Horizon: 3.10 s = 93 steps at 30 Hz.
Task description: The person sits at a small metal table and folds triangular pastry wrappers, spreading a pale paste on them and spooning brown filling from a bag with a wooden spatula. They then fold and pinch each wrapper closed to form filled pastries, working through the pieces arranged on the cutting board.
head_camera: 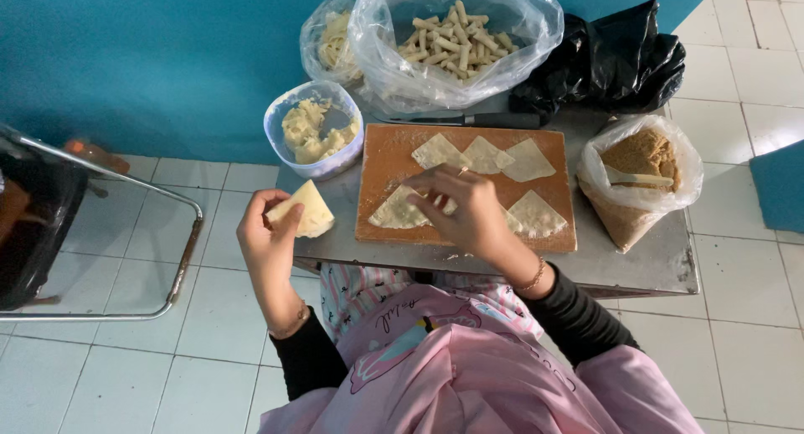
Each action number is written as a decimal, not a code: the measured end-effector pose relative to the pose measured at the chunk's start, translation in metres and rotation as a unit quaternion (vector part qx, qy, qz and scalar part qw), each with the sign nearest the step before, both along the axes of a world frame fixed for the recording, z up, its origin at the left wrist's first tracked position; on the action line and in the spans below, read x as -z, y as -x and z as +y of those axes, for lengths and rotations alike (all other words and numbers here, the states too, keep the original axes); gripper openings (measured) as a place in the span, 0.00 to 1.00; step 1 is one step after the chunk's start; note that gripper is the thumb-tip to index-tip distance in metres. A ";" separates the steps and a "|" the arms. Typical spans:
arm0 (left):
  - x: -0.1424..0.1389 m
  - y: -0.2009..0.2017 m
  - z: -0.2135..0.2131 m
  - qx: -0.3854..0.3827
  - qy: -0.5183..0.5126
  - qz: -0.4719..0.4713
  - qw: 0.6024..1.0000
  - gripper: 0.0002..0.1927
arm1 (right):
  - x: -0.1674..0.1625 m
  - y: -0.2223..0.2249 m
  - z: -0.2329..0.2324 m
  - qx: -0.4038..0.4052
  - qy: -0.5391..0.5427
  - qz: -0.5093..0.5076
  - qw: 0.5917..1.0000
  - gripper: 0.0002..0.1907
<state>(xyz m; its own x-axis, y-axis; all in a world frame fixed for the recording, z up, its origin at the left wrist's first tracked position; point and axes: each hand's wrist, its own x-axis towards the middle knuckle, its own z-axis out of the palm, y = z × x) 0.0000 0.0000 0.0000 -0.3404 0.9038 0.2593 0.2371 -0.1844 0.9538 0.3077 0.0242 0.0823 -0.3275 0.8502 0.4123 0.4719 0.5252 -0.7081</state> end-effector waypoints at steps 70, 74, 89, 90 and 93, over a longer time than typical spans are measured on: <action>0.018 -0.028 0.036 -0.110 -0.075 0.164 0.977 0.16 | -0.005 0.014 0.098 -0.053 -0.146 -0.223 0.962 0.10; 0.007 -0.017 0.064 -0.104 -0.006 -0.074 0.992 0.23 | -0.019 0.024 0.101 -0.081 -0.134 -0.192 0.969 0.12; 0.005 -0.015 0.067 0.063 -0.021 -0.079 0.995 0.43 | -0.004 0.054 0.117 -0.188 -0.075 -0.069 0.977 0.16; 0.007 -0.019 0.063 0.034 -0.049 0.008 0.998 0.43 | -0.002 0.060 0.118 -0.208 -0.053 -0.035 0.976 0.16; 0.017 -0.027 0.056 -0.011 -0.118 0.152 0.981 0.43 | 0.001 0.080 0.121 -0.165 -0.037 -0.102 0.980 0.14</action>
